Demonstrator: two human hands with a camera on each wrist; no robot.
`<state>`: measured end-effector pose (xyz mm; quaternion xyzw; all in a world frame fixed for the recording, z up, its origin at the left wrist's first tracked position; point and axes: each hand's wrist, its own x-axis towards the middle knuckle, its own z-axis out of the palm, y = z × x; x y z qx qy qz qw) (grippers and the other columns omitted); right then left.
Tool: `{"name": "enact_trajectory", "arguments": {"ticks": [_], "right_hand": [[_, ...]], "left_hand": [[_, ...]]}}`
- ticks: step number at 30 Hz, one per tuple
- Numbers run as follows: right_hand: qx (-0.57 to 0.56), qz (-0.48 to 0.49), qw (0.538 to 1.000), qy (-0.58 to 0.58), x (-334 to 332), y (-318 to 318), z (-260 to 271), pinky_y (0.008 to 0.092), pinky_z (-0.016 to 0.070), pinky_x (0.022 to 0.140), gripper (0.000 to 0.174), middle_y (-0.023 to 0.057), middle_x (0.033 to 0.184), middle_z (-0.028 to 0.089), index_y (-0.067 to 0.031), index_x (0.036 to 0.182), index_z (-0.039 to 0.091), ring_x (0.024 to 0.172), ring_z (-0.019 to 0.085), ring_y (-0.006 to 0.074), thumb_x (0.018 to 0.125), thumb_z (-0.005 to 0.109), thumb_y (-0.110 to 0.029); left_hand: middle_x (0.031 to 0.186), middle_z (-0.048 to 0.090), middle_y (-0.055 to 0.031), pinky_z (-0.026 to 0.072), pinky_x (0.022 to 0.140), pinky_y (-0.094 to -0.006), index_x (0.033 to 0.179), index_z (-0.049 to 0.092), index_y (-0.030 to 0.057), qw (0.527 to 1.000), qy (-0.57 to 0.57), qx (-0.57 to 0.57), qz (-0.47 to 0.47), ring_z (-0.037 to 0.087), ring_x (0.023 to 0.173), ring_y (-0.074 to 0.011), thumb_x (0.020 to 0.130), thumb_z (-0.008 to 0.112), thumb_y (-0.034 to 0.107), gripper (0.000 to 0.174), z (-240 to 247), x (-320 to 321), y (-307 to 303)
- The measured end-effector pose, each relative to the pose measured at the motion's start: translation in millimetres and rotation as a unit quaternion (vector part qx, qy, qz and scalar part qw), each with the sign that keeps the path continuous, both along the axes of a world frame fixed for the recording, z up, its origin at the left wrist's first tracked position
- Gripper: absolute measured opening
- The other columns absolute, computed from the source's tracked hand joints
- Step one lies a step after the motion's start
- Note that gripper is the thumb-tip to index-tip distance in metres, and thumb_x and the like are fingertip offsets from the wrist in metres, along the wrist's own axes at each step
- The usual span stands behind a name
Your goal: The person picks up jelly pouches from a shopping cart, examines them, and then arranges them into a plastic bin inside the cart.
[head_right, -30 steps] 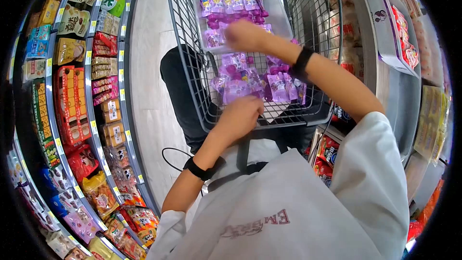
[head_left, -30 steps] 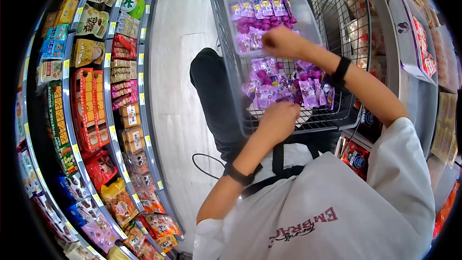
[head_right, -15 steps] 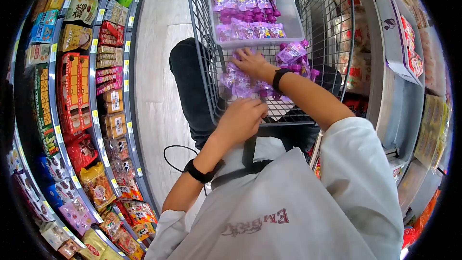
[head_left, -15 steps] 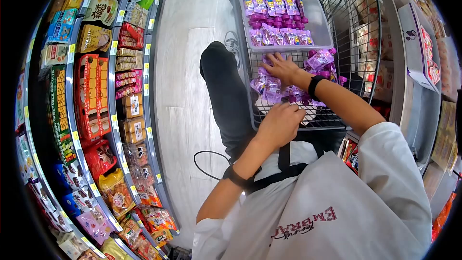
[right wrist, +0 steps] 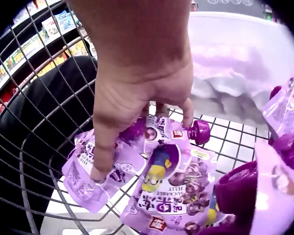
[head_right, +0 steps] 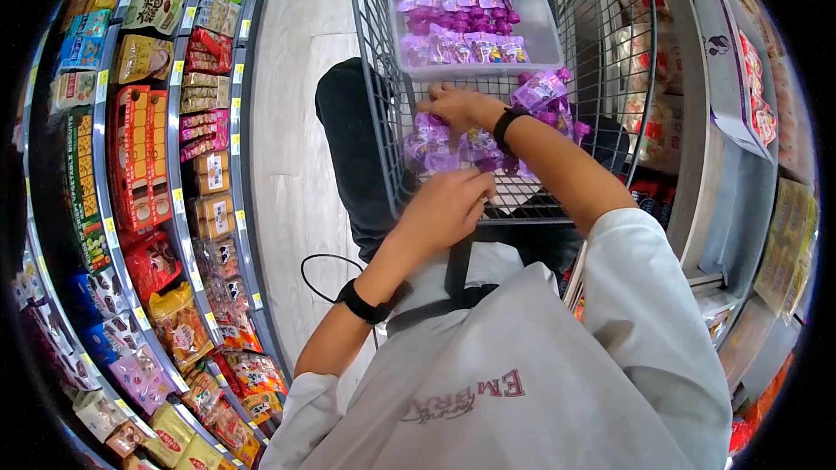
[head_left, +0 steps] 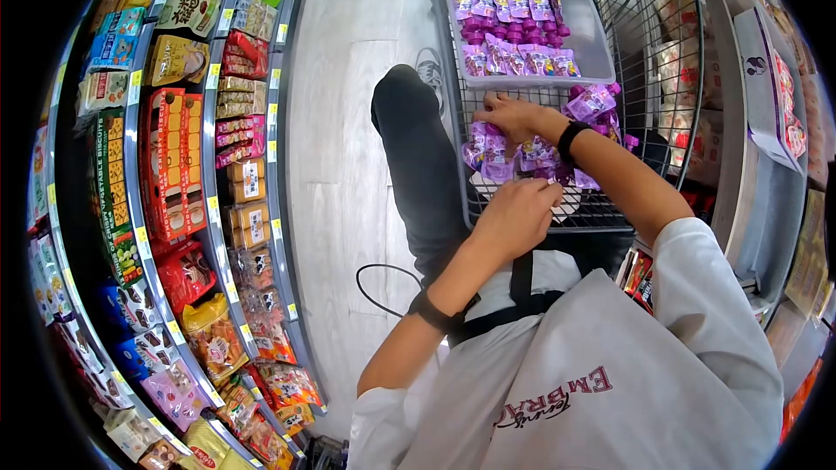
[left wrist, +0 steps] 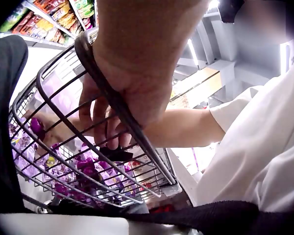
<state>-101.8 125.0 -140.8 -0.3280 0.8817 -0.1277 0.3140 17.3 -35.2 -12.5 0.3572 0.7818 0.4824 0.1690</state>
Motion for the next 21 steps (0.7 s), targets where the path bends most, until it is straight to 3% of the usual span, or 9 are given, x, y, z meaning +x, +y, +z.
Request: {"name": "enact_trajectory", "arguments": {"ticks": [10,14,17,19,20,21], "right_hand": [[-0.081,-0.046,0.994,-0.054,4.3,13.6,-0.5,0.0469,0.0447,0.094,0.090,0.0188,0.119,0.057,-0.0198,0.136,0.048,0.113,0.054,0.0400,0.058,0.088,-0.039],[-0.108,-0.068,0.991,-0.039,9.1,2.1,9.5,0.0447,0.0477,0.086,0.068,0.0158,0.105,0.065,-0.0170,0.121,0.059,0.100,0.061,0.0369,0.061,0.085,-0.035],[-0.151,-0.089,0.983,-0.064,13.6,-4.8,10.0,0.0432,0.0489,0.082,0.052,0.0151,0.097,0.068,-0.0143,0.109,0.065,0.091,0.064,0.0355,0.063,0.083,-0.031],[-0.176,-0.098,0.972,-0.118,14.2,-8.2,16.9,0.0444,0.0465,0.078,0.044,0.0171,0.095,0.065,-0.0068,0.099,0.066,0.091,0.061,0.0372,0.062,0.080,-0.027],[-0.176,-0.099,0.973,-0.114,11.7,-5.0,22.2,0.0444,0.0465,0.078,0.044,0.0171,0.095,0.065,-0.0068,0.099,0.066,0.091,0.061,0.0372,0.062,0.080,-0.027],[-0.215,-0.102,0.968,-0.081,11.7,1.4,27.4,0.0428,0.0478,0.078,0.045,0.0162,0.094,0.067,-0.0065,0.101,0.066,0.090,0.063,0.0353,0.063,0.080,-0.026]], "left_hand": [[0.083,0.060,-0.0158,0.0470,0.069,-0.0466,0.090,0.058,0.0031,1.000,-0.012,-0.007,0.007,0.059,0.080,-0.0379,0.081,0.056,0.004,0.009,-0.6,0.2,0.9],[0.084,0.060,-0.0158,0.0470,0.069,-0.0465,0.091,0.058,0.0031,1.000,-0.025,0.000,0.006,0.060,0.079,-0.0380,0.082,0.056,0.004,0.009,-2.0,-0.2,2.6],[0.086,0.061,-0.0147,0.0468,0.074,-0.0452,0.090,0.058,0.0036,0.999,-0.043,-0.028,0.004,0.059,0.084,-0.0363,0.082,0.055,0.002,0.009,1.3,-1.1,3.9],[0.097,0.061,-0.0132,0.0441,0.085,-0.0456,0.090,0.060,0.0049,0.998,-0.005,-0.026,0.049,0.056,0.097,-0.0358,0.080,0.059,0.003,0.010,3.9,-3.6,2.5],[0.097,0.061,-0.0132,0.0441,0.085,-0.0456,0.090,0.060,0.0049,0.999,-0.001,-0.025,0.047,0.056,0.097,-0.0358,0.080,0.059,0.003,0.010,5.4,-4.8,1.5],[0.108,0.057,-0.0147,0.0408,0.092,-0.0454,0.096,0.060,0.0060,0.994,0.034,-0.023,0.102,0.052,0.106,-0.0367,0.079,0.063,0.005,0.017,11.7,-5.5,0.4]]}}
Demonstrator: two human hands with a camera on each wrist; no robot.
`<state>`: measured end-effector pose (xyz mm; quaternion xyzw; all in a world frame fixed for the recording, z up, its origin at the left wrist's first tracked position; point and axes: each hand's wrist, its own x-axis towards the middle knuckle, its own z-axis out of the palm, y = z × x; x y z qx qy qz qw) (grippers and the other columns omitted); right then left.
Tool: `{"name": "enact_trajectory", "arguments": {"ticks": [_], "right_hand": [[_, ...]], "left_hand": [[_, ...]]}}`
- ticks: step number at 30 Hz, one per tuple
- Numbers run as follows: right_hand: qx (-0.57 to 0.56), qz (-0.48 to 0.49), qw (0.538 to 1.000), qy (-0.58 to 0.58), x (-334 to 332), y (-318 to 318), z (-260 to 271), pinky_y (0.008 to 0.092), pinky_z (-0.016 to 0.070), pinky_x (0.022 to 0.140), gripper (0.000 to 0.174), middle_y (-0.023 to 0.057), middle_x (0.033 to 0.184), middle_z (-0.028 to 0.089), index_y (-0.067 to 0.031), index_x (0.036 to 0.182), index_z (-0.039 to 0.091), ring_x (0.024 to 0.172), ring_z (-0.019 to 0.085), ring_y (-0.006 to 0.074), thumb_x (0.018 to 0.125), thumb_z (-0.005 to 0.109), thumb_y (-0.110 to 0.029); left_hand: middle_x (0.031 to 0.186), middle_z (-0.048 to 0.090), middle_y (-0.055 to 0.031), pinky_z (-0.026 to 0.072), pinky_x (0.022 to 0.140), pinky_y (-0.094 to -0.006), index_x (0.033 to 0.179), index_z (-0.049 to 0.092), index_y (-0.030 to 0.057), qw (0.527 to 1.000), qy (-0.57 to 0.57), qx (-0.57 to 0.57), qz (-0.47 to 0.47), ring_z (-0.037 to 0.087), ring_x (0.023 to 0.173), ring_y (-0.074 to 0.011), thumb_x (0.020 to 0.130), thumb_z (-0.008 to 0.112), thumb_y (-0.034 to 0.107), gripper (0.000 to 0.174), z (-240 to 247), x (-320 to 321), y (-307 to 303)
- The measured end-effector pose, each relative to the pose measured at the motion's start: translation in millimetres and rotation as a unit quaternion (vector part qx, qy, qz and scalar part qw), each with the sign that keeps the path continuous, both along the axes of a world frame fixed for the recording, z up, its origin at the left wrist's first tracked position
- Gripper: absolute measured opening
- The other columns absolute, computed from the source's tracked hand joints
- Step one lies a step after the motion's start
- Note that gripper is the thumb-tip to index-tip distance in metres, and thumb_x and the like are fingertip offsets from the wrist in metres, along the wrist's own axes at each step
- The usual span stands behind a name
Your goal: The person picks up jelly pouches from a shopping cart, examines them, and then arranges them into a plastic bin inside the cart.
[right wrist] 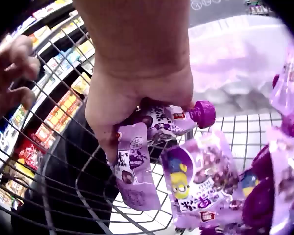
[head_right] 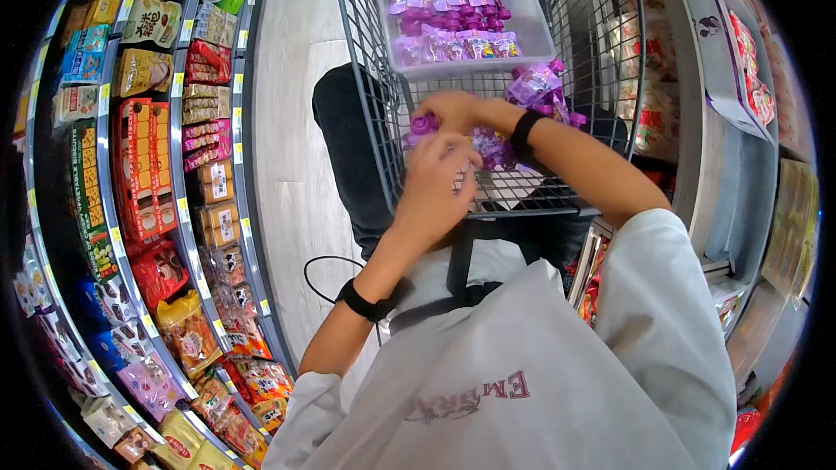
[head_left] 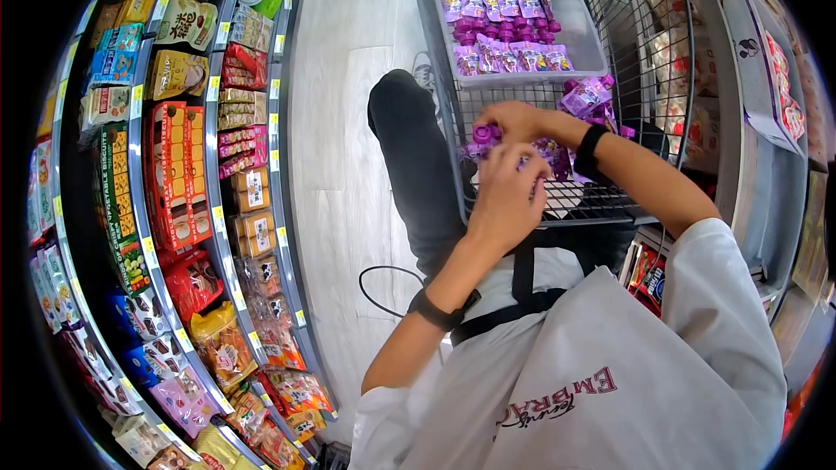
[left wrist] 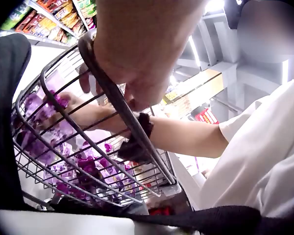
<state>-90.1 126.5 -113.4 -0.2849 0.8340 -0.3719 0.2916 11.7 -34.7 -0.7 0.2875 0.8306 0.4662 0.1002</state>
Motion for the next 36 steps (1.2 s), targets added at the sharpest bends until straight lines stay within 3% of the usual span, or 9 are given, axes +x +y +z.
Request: {"name": "enact_trajectory", "arguments": {"ticks": [7,8,12,16,21,23,27,33,36], "right_hand": [[0.000,0.013,0.999,-0.038,-6.1,44.6,123.2,0.0334,0.0451,0.073,0.038,0.0081,0.086,0.063,-0.0027,0.099,0.066,0.077,0.055,0.0167,0.067,0.080,-0.015],[-0.023,0.006,0.998,-0.051,-0.2,48.3,139.7,0.0334,0.0449,0.074,0.037,0.0077,0.088,0.064,-0.0027,0.099,0.066,0.079,0.056,0.0170,0.067,0.080,-0.015],[-0.101,-0.028,0.994,0.001,33.9,42.5,164.3,0.0340,0.0444,0.084,0.042,0.0081,0.096,0.059,-0.0029,0.102,0.061,0.093,0.057,0.0210,0.070,0.083,-0.016],[-0.055,-0.085,0.995,-0.001,45.8,53.6,166.3,0.0334,0.0432,0.098,0.062,0.0103,0.119,0.058,-0.0053,0.126,0.053,0.114,0.056,0.0227,0.074,0.082,-0.021],[-0.058,-0.193,0.979,-0.032,48.3,81.3,162.8,0.0334,0.0403,0.101,0.057,0.0101,0.127,0.053,-0.0059,0.133,0.045,0.120,0.051,0.0226,0.084,0.071,-0.020],[-0.321,-0.379,0.850,-0.176,48.1,87.4,157.5,0.0318,0.0410,0.099,0.046,0.0090,0.121,0.054,-0.0062,0.130,0.047,0.115,0.053,0.0189,0.087,0.064,-0.011],[-0.535,-0.412,0.738,0.001,68.7,47.5,156.1,0.0321,0.0497,0.088,0.036,0.0081,0.105,0.057,-0.0058,0.112,0.045,0.106,0.060,0.0216,0.081,0.064,-0.005],[-0.274,-0.210,0.910,0.228,97.9,10.8,172.5,0.0492,0.0267,0.110,0.025,0.0180,0.117,0.055,-0.0075,0.086,0.049,0.136,0.036,0.0407,0.072,0.070,-0.013],[-0.247,-0.241,0.910,0.230,104.4,7.3,164.3,0.0523,0.0236,0.112,0.019,0.0243,0.136,0.045,-0.0074,0.079,0.050,0.139,0.031,0.0428,0.075,0.067,-0.015]], "left_hand": [[0.144,0.027,-0.0272,0.0285,0.110,-0.0455,0.143,0.029,0.0069,0.978,0.035,0.075,0.191,0.034,0.134,-0.0353,0.069,0.084,0.022,0.094,2.1,-7.4,2.2],[0.138,0.040,-0.0237,0.0378,0.105,-0.0421,0.146,0.020,0.0032,0.979,-0.001,0.074,0.191,0.043,0.129,-0.0295,0.066,0.088,0.021,0.107,-0.9,-8.9,2.3],[0.109,0.065,-0.0154,0.0507,0.085,-0.0352,0.131,0.045,-0.0004,0.950,-0.231,0.175,0.112,0.064,0.096,-0.0225,0.063,0.089,0.024,0.084,-13.4,-18.5,1.3],[0.100,0.068,-0.0087,0.0511,0.080,-0.0304,0.107,0.064,0.0010,0.904,-0.398,0.150,0.039,0.063,0.090,-0.0122,0.072,0.084,0.024,0.046,-10.3,-18.1,-5.4],[0.106,0.067,-0.0071,0.0526,0.078,-0.0324,0.116,0.060,0.0038,0.822,-0.495,0.270,0.075,0.064,0.092,-0.0144,0.082,0.076,0.018,0.040,-12.8,-17.2,-6.3],[0.115,0.064,-0.0081,0.0545,0.084,-0.0397,0.128,0.051,0.0036,0.713,-0.579,0.382,0.103,0.065,0.097,-0.0180,0.085,0.071,0.017,0.049,-9.0,-15.8,-7.6],[0.147,0.041,-0.0171,0.0451,0.101,-0.0531,0.123,0.054,0.0129,0.589,-0.599,0.541,-0.039,0.045,0.130,-0.0383,0.078,0.077,0.031,0.053,-1.5,-19.5,-11.9],[0.149,0.036,-0.0136,0.0343,0.109,-0.0576,0.098,0.054,0.0170,0.556,-0.595,0.575,-0.081,0.035,0.137,-0.0374,0.071,0.082,0.039,0.045,-3.4,-15.6,-24.1],[0.146,0.039,-0.0080,0.0317,0.112,-0.0472,0.098,0.053,0.0163,0.597,-0.566,0.569,-0.009,0.036,0.136,-0.0294,0.071,0.081,0.034,0.042,-3.6,-14.5,-19.2]]}}
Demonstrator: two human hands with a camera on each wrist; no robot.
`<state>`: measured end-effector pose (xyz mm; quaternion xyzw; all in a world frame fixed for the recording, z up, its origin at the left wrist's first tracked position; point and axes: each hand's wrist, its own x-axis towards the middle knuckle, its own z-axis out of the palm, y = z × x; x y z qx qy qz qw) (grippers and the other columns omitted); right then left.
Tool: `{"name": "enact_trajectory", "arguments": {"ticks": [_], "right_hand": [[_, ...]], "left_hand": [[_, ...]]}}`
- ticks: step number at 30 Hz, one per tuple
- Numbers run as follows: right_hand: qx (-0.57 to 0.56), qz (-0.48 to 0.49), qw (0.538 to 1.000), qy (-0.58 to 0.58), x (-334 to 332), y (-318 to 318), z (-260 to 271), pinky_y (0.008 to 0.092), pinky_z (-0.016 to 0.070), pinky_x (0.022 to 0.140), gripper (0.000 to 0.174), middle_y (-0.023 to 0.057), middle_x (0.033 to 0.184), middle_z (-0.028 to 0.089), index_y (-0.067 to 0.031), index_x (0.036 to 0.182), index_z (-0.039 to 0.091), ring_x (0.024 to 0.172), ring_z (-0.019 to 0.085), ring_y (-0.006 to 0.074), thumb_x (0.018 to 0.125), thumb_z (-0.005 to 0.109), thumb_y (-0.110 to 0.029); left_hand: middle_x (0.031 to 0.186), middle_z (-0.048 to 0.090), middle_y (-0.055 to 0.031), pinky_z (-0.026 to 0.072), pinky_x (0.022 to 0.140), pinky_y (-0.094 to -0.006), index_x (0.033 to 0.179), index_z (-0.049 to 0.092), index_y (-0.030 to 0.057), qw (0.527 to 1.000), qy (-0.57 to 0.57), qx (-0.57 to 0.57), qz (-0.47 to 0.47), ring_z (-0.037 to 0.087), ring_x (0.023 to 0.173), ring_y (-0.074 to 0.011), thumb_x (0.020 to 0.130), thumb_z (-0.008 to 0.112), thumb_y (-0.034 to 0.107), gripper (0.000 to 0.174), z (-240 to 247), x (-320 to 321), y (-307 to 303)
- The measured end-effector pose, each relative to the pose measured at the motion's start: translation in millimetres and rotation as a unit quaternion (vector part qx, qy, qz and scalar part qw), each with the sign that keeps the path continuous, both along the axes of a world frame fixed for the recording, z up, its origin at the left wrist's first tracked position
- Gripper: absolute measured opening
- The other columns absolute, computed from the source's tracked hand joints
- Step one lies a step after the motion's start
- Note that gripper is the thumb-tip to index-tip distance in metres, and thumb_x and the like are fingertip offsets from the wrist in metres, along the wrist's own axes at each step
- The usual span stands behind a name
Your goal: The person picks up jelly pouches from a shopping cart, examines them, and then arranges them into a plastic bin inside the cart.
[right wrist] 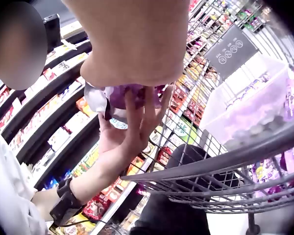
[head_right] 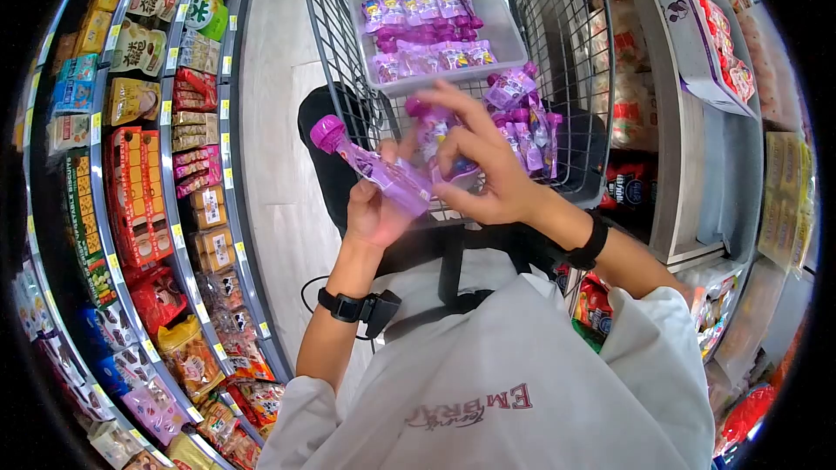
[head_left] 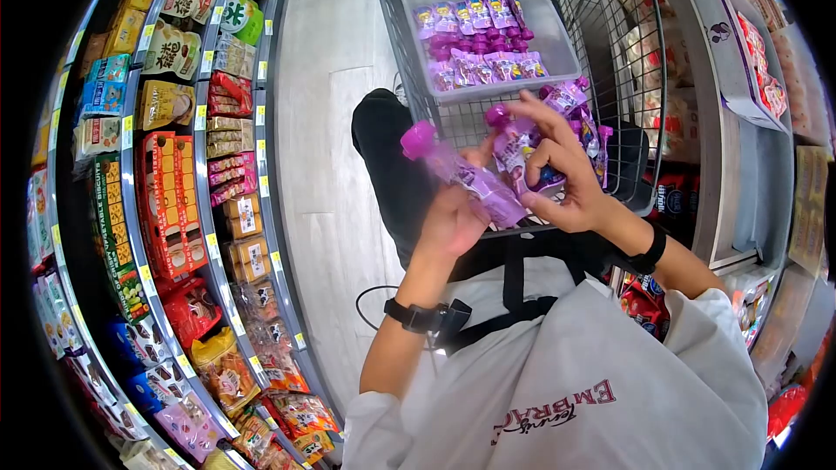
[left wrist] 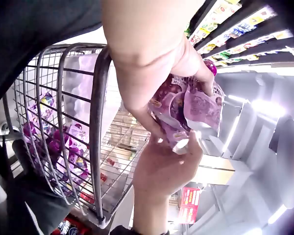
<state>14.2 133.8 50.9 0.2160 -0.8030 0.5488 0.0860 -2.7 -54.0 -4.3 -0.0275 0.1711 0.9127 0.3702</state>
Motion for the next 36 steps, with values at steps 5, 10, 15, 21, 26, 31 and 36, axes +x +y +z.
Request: {"name": "enact_trajectory", "arguments": {"ticks": [5,10,15,21,26,31,36], "right_hand": [[-0.056,-0.042,0.966,-0.249,10.5,5.9,8.8,0.0361,0.0285,0.109,0.026,0.0131,0.126,0.046,-0.0049,0.094,0.051,0.128,0.041,0.0216,0.073,0.066,-0.009],[0.028,-0.076,0.944,-0.319,1.0,29.5,-1.0,0.0249,0.0423,0.072,0.040,0.0019,0.094,0.055,-0.0068,0.104,0.053,0.089,0.052,0.0079,0.072,0.078,-0.005],[0.005,-0.110,0.965,-0.237,-29.3,56.3,-16.1,0.0276,0.0484,0.075,0.044,0.0023,0.097,0.058,-0.0081,0.107,0.055,0.095,0.057,0.0119,0.071,0.080,-0.006],[0.143,-0.283,0.920,-0.229,-145.4,140.7,-112.9,0.0331,0.0494,0.072,0.043,0.0093,0.087,0.065,-0.0065,0.107,0.056,0.083,0.063,0.0167,0.076,0.081,-0.022],[0.344,-0.215,0.867,-0.290,-185.0,159.2,-206.2,0.0391,0.0504,0.079,0.061,0.0213,0.098,0.064,-0.0022,0.110,0.052,0.092,0.064,0.0329,0.066,0.086,-0.028],[0.600,-0.244,0.751,-0.129,-169.2,113.4,-191.6,0.0458,0.0497,0.087,0.052,0.0256,0.102,0.063,-0.0024,0.111,0.054,0.100,0.060,0.0441,0.072,0.077,-0.026],[0.540,-0.074,0.778,-0.313,-196.0,137.6,-213.8,0.0425,0.0510,0.086,0.041,0.0269,0.099,0.064,-0.0041,0.106,0.063,0.098,0.062,0.0407,0.074,0.072,-0.028]], "left_hand": [[0.142,0.042,-0.0054,0.0355,0.109,-0.0464,0.098,0.052,0.0144,0.999,-0.005,-0.035,0.015,0.043,0.131,-0.0266,0.071,0.081,0.032,0.043,-0.7,-0.5,4.1],[0.142,0.045,-0.0076,0.0478,0.099,-0.0408,0.142,0.037,0.0071,1.000,0.016,0.010,0.001,0.052,0.122,-0.0228,0.080,0.067,0.010,0.069,-7.7,3.0,5.1],[0.147,0.040,-0.0122,0.0405,0.107,-0.0519,0.128,0.050,0.0071,0.995,0.019,-0.098,0.011,0.046,0.129,-0.0327,0.071,0.080,0.026,0.067,4.4,-1.0,15.8],[0.133,0.054,-0.0173,0.0464,0.101,-0.0435,0.134,0.044,0.0001,0.992,-0.019,-0.125,-0.003,0.056,0.120,-0.0297,0.076,0.067,0.007,0.062,-5.4,6.7,11.3],[0.116,0.059,-0.0085,0.0474,0.098,-0.0390,0.124,0.050,0.0012,0.973,-0.041,-0.222,-0.034,0.059,0.109,-0.0210,0.076,0.073,0.007,0.054,-18.4,10.5,9.8],[0.117,0.058,-0.0073,0.0467,0.098,-0.0378,0.125,0.050,0.0020,0.978,-0.059,-0.200,0.000,0.057,0.111,-0.0201,0.072,0.078,0.009,0.060,-16.5,12.9,11.0],[0.113,0.059,-0.0120,0.0514,0.089,-0.0375,0.116,0.052,0.0027,0.977,-0.037,-0.210,0.013,0.061,0.103,-0.0238,0.071,0.061,0.000,0.046,-6.3,11.1,13.7]]}}
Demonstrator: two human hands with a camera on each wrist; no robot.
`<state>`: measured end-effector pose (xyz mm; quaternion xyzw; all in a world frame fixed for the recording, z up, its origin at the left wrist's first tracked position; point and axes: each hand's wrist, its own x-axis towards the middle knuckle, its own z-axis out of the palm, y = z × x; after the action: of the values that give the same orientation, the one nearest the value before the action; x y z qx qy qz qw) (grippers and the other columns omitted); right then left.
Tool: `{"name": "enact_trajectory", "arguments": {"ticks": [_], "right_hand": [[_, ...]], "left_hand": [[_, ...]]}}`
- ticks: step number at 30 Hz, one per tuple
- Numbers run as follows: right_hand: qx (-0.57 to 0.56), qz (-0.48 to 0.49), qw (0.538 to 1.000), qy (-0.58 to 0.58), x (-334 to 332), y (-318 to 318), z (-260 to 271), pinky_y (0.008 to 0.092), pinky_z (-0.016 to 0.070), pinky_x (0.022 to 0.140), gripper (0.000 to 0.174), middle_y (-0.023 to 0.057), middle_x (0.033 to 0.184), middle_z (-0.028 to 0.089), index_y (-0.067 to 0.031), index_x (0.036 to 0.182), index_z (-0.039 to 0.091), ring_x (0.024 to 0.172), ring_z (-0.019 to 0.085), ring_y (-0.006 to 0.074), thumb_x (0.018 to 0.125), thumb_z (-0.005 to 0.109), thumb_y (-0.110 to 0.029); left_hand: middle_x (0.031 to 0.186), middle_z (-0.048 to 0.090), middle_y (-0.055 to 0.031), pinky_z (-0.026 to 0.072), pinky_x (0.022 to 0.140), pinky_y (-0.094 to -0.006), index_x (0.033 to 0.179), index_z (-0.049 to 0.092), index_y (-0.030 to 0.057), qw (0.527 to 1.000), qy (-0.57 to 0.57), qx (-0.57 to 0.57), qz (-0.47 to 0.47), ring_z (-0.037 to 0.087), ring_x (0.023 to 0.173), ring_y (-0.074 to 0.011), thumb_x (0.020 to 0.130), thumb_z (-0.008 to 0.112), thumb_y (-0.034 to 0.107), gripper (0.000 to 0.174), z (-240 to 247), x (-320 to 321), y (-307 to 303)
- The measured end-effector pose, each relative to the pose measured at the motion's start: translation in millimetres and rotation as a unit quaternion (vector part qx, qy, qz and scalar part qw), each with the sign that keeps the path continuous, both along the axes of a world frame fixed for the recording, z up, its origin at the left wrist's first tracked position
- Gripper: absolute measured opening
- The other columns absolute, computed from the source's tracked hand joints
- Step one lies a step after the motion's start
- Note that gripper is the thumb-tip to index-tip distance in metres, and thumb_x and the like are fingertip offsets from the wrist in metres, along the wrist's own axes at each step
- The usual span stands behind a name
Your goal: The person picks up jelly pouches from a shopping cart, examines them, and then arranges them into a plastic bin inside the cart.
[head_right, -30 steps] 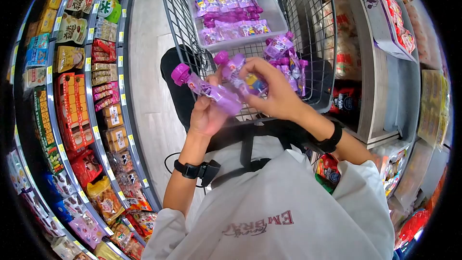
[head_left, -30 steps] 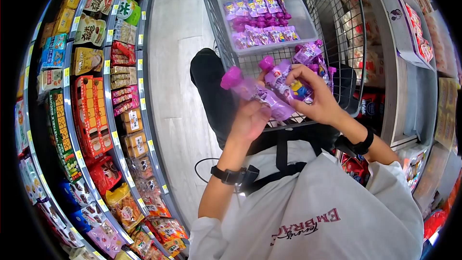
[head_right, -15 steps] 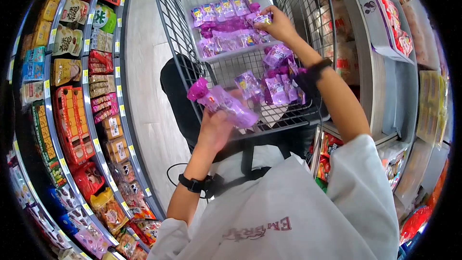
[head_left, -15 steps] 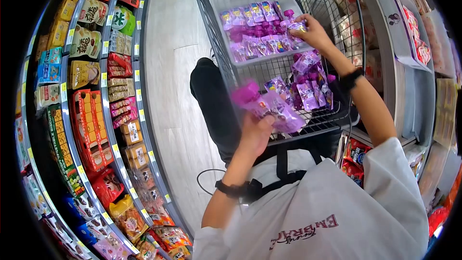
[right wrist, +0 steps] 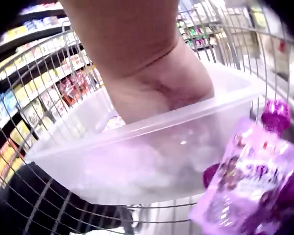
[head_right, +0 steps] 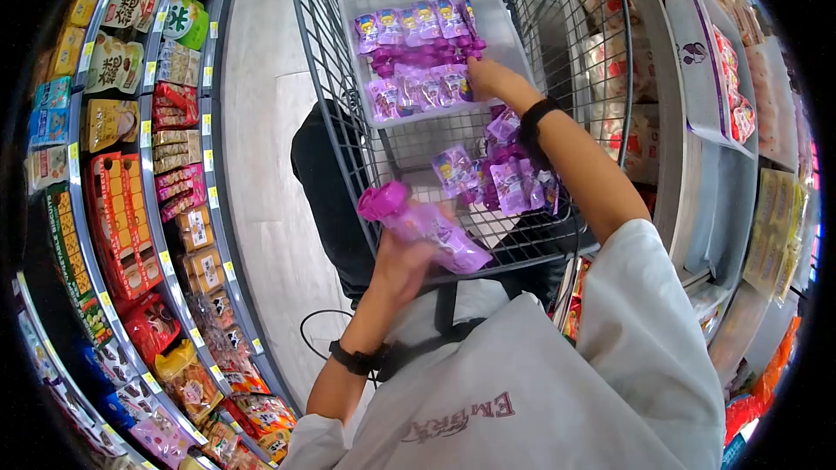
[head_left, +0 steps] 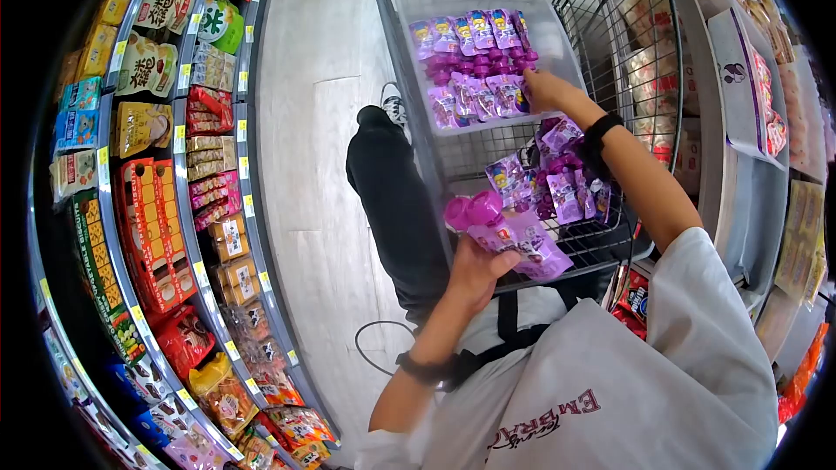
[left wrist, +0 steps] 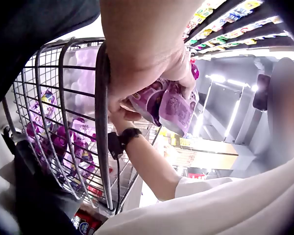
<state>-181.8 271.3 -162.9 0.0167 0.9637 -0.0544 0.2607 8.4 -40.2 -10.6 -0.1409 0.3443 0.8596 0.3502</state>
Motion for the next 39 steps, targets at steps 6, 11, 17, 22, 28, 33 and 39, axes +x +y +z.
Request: {"name": "enact_trajectory", "arguments": {"ticks": [6,11,17,22,28,33,39], "right_hand": [[-0.099,-0.125,0.985,0.069,-69.8,20.3,28.8,0.0450,0.0521,0.080,0.035,0.0200,0.093,0.070,-0.0020,0.088,0.071,0.090,0.066,0.0384,0.072,0.072,-0.033],[-0.003,-0.111,0.980,0.168,-90.4,23.1,-1.3,0.0442,0.0529,0.076,0.029,0.0198,0.092,0.069,-0.0032,0.090,0.071,0.083,0.066,0.0396,0.072,0.071,-0.026],[-0.028,-0.037,0.954,0.296,-82.2,27.8,27.1,0.0468,0.0525,0.078,0.016,0.0202,0.084,0.067,-0.0023,0.086,0.069,0.084,0.064,0.0419,0.074,0.061,-0.006],[0.026,-0.032,0.949,0.314,-84.5,15.0,40.0,0.0469,0.0519,0.078,0.022,0.0197,0.094,0.066,-0.0043,0.096,0.063,0.087,0.063,0.0416,0.075,0.059,-0.006],[-0.057,-0.007,0.975,0.213,-96.3,12.0,-10.2,0.0461,0.0501,0.074,0.035,0.0234,0.091,0.063,-0.0010,0.108,0.053,0.084,0.063,0.0408,0.075,0.062,-0.010],[-0.231,-0.185,0.925,0.240,-99.3,14.1,2.2,0.0465,0.0492,0.075,0.039,0.0245,0.090,0.063,0.0018,0.103,0.053,0.084,0.063,0.0405,0.079,0.069,-0.025],[0.001,-0.147,0.967,0.207,-99.7,31.9,-18.3,0.0473,0.0538,0.071,0.038,0.0278,0.086,0.066,0.0045,0.093,0.065,0.074,0.067,0.0408,0.082,0.066,-0.032]], "left_hand": [[0.110,0.059,-0.0102,0.0496,0.090,-0.0353,0.114,0.052,0.0032,0.998,0.037,-0.024,-0.042,0.060,0.102,-0.0203,0.070,0.064,0.008,0.046,0.6,-1.5,-2.0],[0.111,0.059,-0.0094,0.0477,0.092,-0.0348,0.114,0.053,0.0033,0.998,0.023,-0.048,-0.046,0.058,0.105,-0.0197,0.069,0.064,0.009,0.047,3.3,-4.6,0.0],[0.115,0.057,-0.0093,0.0459,0.095,-0.0356,0.118,0.052,0.0043,0.996,0.023,-0.040,-0.079,0.056,0.107,-0.0201,0.071,0.070,0.015,0.052,8.9,-6.2,-3.7],[0.116,0.055,-0.0092,0.0450,0.096,-0.0370,0.118,0.052,0.0056,0.999,0.020,-0.017,-0.047,0.055,0.109,-0.0204,0.072,0.075,0.020,0.053,9.1,-5.9,-3.0],[0.115,0.055,-0.0094,0.0451,0.093,-0.0354,0.113,0.052,0.0062,0.996,0.027,-0.036,-0.076,0.055,0.106,-0.0192,0.070,0.076,0.019,0.050,7.3,-8.6,-2.0],[0.115,0.055,-0.0096,0.0454,0.092,-0.0343,0.110,0.051,0.0063,0.997,0.010,-0.028,-0.070,0.055,0.105,-0.0184,0.070,0.075,0.017,0.047,6.6,-7.6,-1.2],[0.115,0.055,-0.0094,0.0468,0.092,-0.0349,0.110,0.052,0.0063,0.996,0.020,-0.024,-0.078,0.056,0.106,-0.0188,0.072,0.074,0.017,0.046,8.2,-10.6,-1.9]]}}
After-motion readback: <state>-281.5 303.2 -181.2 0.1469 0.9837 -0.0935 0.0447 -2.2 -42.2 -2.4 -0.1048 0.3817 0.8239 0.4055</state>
